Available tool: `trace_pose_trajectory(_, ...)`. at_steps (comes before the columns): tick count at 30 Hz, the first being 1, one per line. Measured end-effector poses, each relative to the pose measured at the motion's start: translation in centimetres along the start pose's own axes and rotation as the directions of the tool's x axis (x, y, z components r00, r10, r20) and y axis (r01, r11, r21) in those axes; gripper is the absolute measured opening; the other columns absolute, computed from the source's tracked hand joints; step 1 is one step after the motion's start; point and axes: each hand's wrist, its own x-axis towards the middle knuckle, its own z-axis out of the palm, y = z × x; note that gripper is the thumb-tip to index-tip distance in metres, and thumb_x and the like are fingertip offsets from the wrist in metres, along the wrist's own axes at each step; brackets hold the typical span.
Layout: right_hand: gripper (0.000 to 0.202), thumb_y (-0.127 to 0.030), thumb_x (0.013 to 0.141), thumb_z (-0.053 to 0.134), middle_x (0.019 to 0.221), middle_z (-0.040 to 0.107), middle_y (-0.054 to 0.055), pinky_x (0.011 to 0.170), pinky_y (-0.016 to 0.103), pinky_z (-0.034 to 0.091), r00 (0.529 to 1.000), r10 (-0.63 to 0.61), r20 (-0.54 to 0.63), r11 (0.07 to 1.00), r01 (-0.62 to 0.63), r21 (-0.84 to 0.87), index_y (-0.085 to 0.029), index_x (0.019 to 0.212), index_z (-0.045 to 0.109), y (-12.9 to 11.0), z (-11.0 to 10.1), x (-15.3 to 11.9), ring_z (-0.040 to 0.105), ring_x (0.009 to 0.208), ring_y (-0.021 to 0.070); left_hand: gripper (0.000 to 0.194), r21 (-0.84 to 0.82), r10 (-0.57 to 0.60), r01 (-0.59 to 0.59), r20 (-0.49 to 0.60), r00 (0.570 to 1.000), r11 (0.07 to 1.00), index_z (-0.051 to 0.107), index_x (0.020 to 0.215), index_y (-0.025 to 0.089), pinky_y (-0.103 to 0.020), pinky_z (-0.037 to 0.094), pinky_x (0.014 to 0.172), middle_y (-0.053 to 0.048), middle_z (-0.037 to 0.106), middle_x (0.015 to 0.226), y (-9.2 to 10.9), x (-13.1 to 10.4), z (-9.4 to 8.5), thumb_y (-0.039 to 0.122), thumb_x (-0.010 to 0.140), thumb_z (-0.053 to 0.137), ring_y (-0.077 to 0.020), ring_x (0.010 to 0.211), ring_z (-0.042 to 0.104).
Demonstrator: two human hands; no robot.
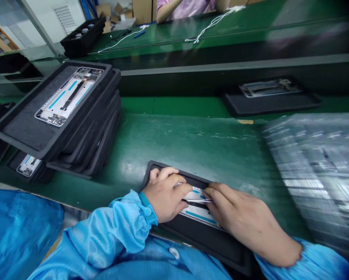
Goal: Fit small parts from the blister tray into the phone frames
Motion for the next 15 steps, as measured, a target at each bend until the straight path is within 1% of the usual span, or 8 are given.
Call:
trace_pose_trajectory(4, 0.022, -0.017, 0.105, 0.048, 0.092, 0.068, 0.007, 0.067, 0.034, 0.047, 0.998, -0.04, 0.045, 0.999, 0.04, 0.0, -0.016, 0.098, 0.069, 0.3, 0.1, 0.4, 0.062, 0.07, 0.0176, 0.041, 0.002, -0.001, 0.001, 0.016, 1.0, 1.0, 0.064, 0.131, 0.025, -0.063, 0.038, 0.108, -0.009, 0.07, 0.14, 0.1, 0.0, -0.2, 0.036, 0.095, 0.079, -0.0375, 0.146, 0.045)
trace_pose_trajectory(6, 0.022, -0.017, 0.105, 0.048, 0.093, 0.07, 0.007, 0.068, 0.034, 0.048, 0.998, -0.036, 0.044, 0.999, 0.036, 0.016, -0.016, 0.099, 0.07, 0.2, 0.2, 0.3, 0.063, 0.071, 0.0178, 0.04, 0.002, -0.004, 0.004, 0.019, 1.0, 1.0, 0.065, 0.131, 0.025, -0.063, 0.038, 0.108, -0.009, 0.07, 0.141, 0.1, 0.0, -0.1, 0.036, 0.095, 0.078, -0.0378, 0.146, 0.045)
trace_pose_trajectory(11, 0.022, -0.019, 0.105, 0.052, 0.111, 0.075, 0.01, 0.079, 0.032, 0.055, 0.998, 0.066, -0.02, 0.994, -0.064, 0.088, -0.016, 0.11, 0.074, 0.0, 0.3, -1.2, 0.072, 0.092, 0.0198, 0.038, -0.004, 0.006, -0.006, 0.003, 1.0, 1.0, 0.064, 0.132, 0.025, -0.063, 0.038, 0.108, -0.009, 0.07, 0.14, 0.0, 0.0, 0.1, 0.035, 0.097, 0.075, -0.0377, 0.146, 0.045)
trace_pose_trajectory(15, 0.026, -0.024, 0.104, 0.056, 0.121, 0.075, 0.013, 0.089, 0.038, 0.058, 0.994, 0.102, -0.026, 0.993, -0.1, 0.058, -0.016, 0.119, 0.076, -0.5, 0.2, -2.2, 0.074, 0.102, 0.0245, 0.039, -0.004, 0.005, -0.005, 0.008, 1.0, 1.0, 0.064, 0.133, 0.025, -0.062, 0.038, 0.108, -0.01, 0.069, 0.141, -0.1, 0.0, 0.1, 0.036, 0.097, 0.074, -0.0375, 0.147, 0.044)
